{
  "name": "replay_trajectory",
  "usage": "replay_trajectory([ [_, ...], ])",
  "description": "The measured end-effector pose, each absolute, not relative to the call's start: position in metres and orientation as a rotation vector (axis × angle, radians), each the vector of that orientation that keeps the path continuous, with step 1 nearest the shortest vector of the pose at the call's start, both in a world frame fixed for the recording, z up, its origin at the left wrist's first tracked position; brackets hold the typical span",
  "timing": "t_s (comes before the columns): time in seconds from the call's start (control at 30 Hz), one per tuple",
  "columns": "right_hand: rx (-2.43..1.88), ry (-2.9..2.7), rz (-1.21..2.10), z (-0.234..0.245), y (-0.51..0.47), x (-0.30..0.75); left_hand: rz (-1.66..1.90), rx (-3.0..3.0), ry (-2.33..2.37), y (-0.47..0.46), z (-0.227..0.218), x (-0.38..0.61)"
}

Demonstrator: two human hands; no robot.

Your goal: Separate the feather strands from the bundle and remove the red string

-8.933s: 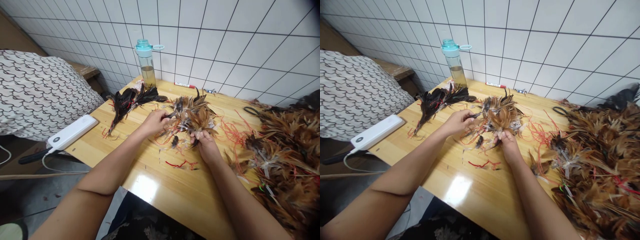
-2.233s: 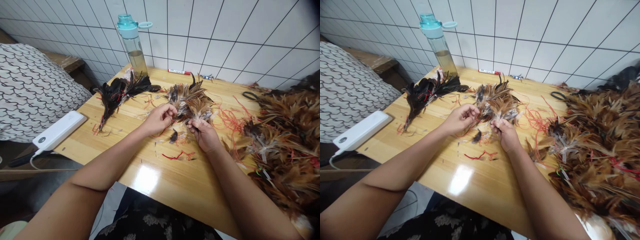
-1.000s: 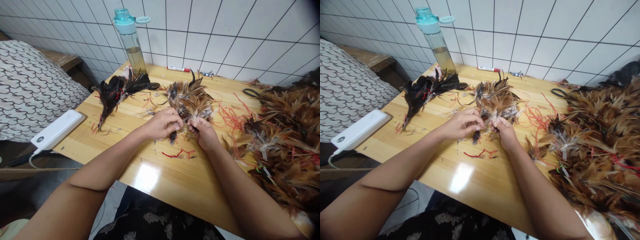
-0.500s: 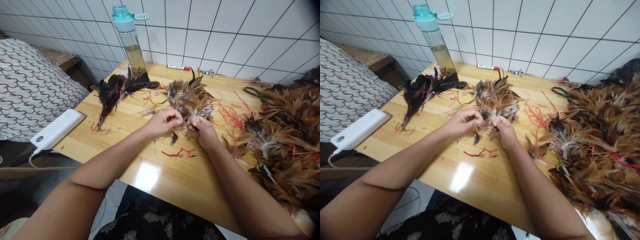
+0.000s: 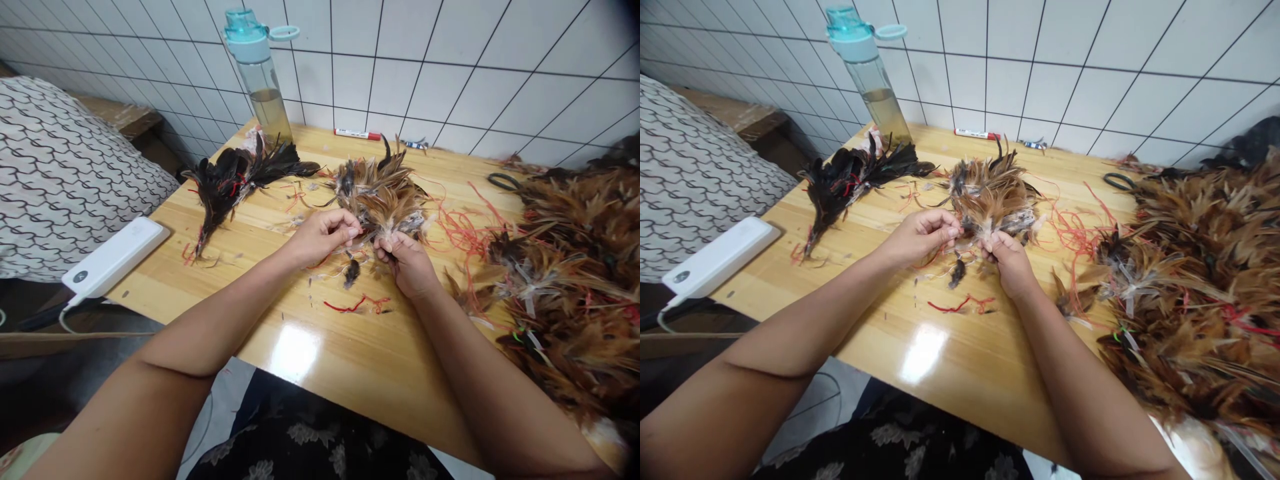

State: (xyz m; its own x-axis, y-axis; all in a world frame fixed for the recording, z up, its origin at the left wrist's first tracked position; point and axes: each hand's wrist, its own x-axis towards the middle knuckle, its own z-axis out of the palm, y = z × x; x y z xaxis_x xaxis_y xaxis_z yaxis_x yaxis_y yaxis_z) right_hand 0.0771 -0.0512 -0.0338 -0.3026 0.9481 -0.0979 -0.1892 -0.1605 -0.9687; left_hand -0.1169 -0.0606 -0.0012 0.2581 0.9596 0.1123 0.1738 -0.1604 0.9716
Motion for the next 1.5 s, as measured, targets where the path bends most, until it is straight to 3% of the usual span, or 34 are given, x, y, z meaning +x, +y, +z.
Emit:
replay_trajectory([
  [0.77,-0.957,-1.185,1.641,-0.033,-0.051,0.076,1.24,1.273,1.047,-0.06,-0.011,-0.107],
  [1.0,-0.975,-1.138,1.636,-0.027,-0.051,0.075,1.177,1.747,1.334,-0.06,0.001,-0.121],
  [1.07,-0.978,-1.124,1.633,-0.028,-0.051,0.075,1.045,1.952,1.269,-0.066,0.015,-0.124],
  [1.27,-0.976,-1.139,1.627,-0.03,-0.05,0.077,0.216,2.33,0.818,-0.091,0.04,-0.116],
  [1.5,-0.964,-1.146,1.631,-0.031,-0.051,0.076,0.007,2.511,0.923,-0.103,0.028,-0.103],
])
